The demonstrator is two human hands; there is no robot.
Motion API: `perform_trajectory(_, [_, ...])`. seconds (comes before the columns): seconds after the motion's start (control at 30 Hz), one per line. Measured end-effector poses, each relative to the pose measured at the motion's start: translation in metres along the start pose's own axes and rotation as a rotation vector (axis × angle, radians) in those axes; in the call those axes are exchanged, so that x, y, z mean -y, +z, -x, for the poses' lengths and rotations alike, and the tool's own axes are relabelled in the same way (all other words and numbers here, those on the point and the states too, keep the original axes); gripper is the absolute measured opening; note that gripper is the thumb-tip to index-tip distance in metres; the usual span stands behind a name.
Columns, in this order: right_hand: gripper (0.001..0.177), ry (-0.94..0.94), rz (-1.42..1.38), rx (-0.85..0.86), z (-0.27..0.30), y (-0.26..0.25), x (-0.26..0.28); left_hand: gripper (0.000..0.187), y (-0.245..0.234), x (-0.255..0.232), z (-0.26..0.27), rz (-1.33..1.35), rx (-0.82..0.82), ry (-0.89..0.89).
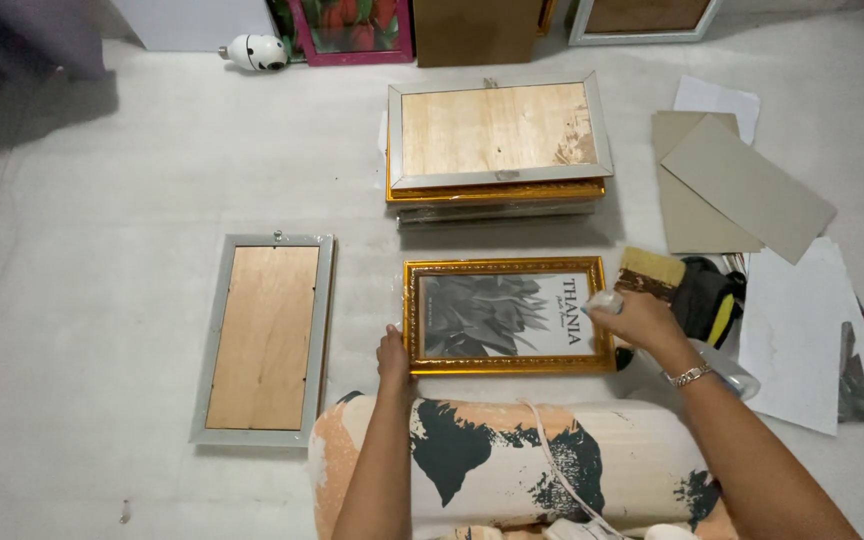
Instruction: Cleaning and dusting picture frames using a brush and a cleaning cloth.
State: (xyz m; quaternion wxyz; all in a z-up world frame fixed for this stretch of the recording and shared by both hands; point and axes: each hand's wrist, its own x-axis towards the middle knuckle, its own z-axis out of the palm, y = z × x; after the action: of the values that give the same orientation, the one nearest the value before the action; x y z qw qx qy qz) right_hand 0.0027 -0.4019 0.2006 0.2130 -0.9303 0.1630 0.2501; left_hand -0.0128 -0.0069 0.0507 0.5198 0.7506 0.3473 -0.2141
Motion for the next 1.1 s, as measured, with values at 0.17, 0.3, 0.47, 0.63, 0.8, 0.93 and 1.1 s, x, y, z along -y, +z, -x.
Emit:
perform_trajectory(0.17, [0.077,-0.090,-0.025,-0.030,0.000,0.019,0.031,0.071,0.003,0.007,-0.009,-0.003,-0.003,0.003])
perform_trajectory(0.3, [0.071,-0.126,-0.135,-0.013,0.006,0.032,0.063,0.070,-0.015,-0.036,0.051,-0.008,-0.003,-0.023])
perform_trajectory(0.47, [0.065,-0.166,-0.209,0.041,0.023,0.036,0.106,0.072,0.001,0.005,-0.004,-0.008,-0.014,0.012])
perform_trajectory(0.63, [0.068,-0.194,-0.366,0.010,-0.008,0.047,0.069,0.072,-0.008,-0.018,0.027,-0.013,-0.005,0.005])
perform_trajectory(0.8, [0.049,-0.233,-0.509,-0.464,-0.058,0.013,0.004,0.073,0.001,0.009,-0.016,-0.030,0.022,-0.001])
perform_trajectory(0.93, [0.041,-0.218,-0.422,-0.717,-0.092,-0.039,-0.024,0.072,-0.001,0.002,-0.005,-0.024,0.014,-0.014])
perform_trajectory(1.1, [0.050,-0.098,-0.484,-0.983,-0.155,-0.054,-0.032,0.074,0.004,0.019,-0.028,-0.058,0.027,0.026])
